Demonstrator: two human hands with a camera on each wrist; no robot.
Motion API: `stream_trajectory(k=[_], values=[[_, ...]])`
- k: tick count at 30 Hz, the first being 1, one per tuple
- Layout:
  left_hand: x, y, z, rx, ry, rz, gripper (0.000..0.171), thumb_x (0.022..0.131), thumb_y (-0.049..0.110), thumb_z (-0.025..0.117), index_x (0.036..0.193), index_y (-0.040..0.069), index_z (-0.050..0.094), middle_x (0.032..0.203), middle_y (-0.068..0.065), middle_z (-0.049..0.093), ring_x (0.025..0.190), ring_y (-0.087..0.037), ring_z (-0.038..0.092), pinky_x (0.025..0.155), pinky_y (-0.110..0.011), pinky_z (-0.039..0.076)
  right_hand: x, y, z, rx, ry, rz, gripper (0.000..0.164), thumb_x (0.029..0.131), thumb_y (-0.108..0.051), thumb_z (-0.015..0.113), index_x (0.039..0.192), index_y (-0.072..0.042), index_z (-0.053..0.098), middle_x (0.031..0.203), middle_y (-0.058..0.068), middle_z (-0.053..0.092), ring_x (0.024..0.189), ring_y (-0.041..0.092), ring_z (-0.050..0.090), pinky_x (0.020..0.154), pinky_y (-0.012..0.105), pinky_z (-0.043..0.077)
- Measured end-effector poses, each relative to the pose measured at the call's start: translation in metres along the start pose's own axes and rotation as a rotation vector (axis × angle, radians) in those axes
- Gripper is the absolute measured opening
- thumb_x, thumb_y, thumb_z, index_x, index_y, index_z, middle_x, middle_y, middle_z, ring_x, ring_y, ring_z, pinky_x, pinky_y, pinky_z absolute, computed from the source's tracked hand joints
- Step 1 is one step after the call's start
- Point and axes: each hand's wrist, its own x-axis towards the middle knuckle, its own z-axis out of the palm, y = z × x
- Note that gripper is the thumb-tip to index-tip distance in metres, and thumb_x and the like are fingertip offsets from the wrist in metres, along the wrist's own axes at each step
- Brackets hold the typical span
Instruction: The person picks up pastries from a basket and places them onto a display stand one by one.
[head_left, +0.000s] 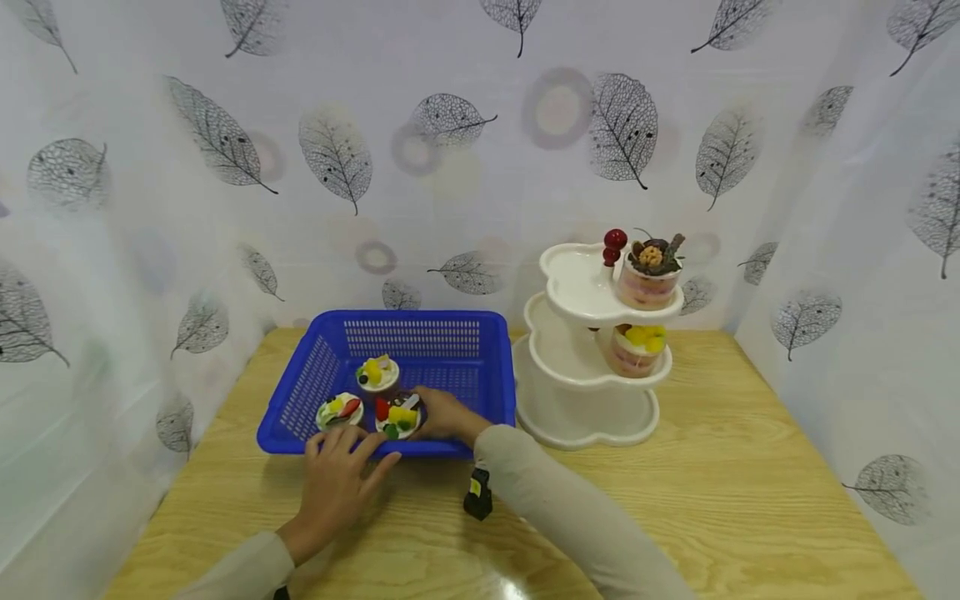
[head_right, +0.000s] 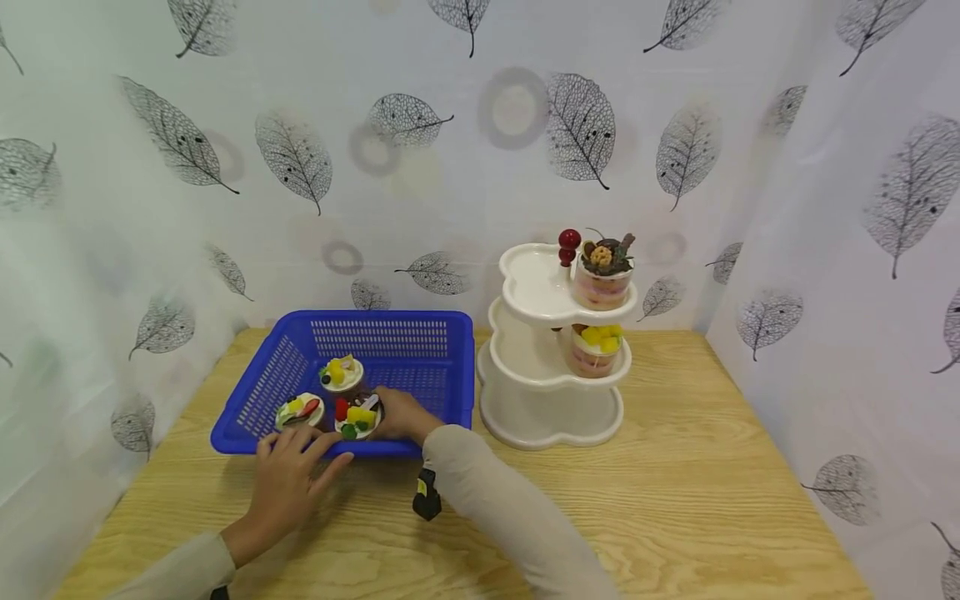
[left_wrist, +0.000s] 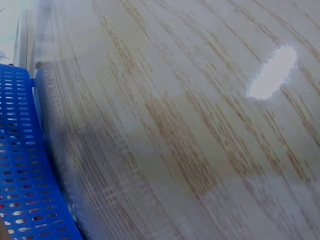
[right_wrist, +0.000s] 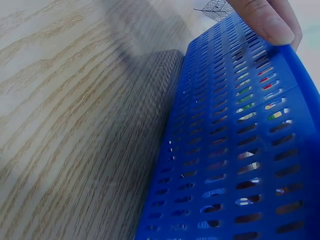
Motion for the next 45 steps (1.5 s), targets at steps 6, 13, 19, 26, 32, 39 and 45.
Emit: stream_trajectory(k=[6,13,19,26,32,39,45], values=[[0.000,-0.001,0.000,0.006,-0.016,-0.001,0.049,0.093,0.058,0.047,0.096,0.016,0.071,0.084,-0.005,0.061,0.088,-0.029,0.058,0.081,-0.056,0.036,0.000,0.003,-0.002,-0.019,0.025,-0.004,0.065,0.070,-0.024,0.087,0.125,-0.006,0.055,0.122,0.009,0.061,0.113,0.023,0.058,0.095,0.035,0.046],[0.000,-0.001,0.001,0.002,-0.045,-0.016,0.048,0.093,0.058,0.048,0.098,0.016,0.071,0.086,-0.005,0.061,0.090,-0.029,0.058,0.083,-0.056,0.035,-0.007,0.004,-0.015,0.080,0.099,0.021,0.074,0.069,-0.031,0.087,0.129,-0.005,0.053,0.122,0.009,0.061,0.111,0.021,0.058,0.095,0.036,0.046],[0.000,-0.002,0.001,0.002,-0.022,-0.003,0.049,0.094,0.058,0.047,0.097,0.015,0.072,0.084,-0.006,0.062,0.087,-0.028,0.058,0.081,-0.056,0.035,-0.023,0.004,-0.040,0.155,0.156,-0.025,0.075,0.069,-0.034,0.086,0.129,-0.006,0.052,0.122,0.008,0.061,0.111,0.022,0.058,0.093,0.036,0.047],[-0.002,0.001,0.002,0.003,-0.012,-0.007,0.048,0.093,0.059,0.048,0.096,0.017,0.071,0.084,-0.004,0.061,0.086,-0.027,0.057,0.081,-0.055,0.035,-0.050,0.012,-0.072,0.283,0.276,-0.043,0.070,0.067,-0.029,0.088,0.124,-0.007,0.054,0.116,0.007,0.062,0.109,0.024,0.059,0.092,0.038,0.049],[-0.005,0.002,0.004,-0.009,-0.023,-0.023,0.046,0.092,0.057,0.050,0.098,0.017,0.071,0.086,-0.004,0.061,0.090,-0.028,0.058,0.082,-0.055,0.034,-0.075,0.023,-0.091,0.438,0.414,-0.062,0.069,0.070,-0.016,0.086,0.129,-0.002,0.053,0.121,0.014,0.061,0.111,0.030,0.059,0.094,0.042,0.048],[-0.005,0.001,0.002,-0.004,-0.050,-0.028,0.042,0.091,0.055,0.054,0.099,0.017,0.071,0.087,-0.004,0.062,0.092,-0.027,0.057,0.083,-0.055,0.034,-0.100,0.040,-0.109,0.462,0.517,-0.045,0.063,0.074,-0.020,0.084,0.127,-0.002,0.055,0.119,0.016,0.062,0.111,0.028,0.059,0.097,0.039,0.046],[-0.002,0.000,0.000,-0.005,-0.054,-0.022,0.040,0.090,0.054,0.057,0.099,0.017,0.071,0.088,-0.004,0.062,0.092,-0.028,0.057,0.083,-0.055,0.034,-0.115,0.052,-0.119,0.439,0.568,0.007,0.058,0.076,-0.023,0.082,0.123,0.001,0.057,0.116,0.016,0.063,0.104,0.025,0.060,0.088,0.032,0.049]])
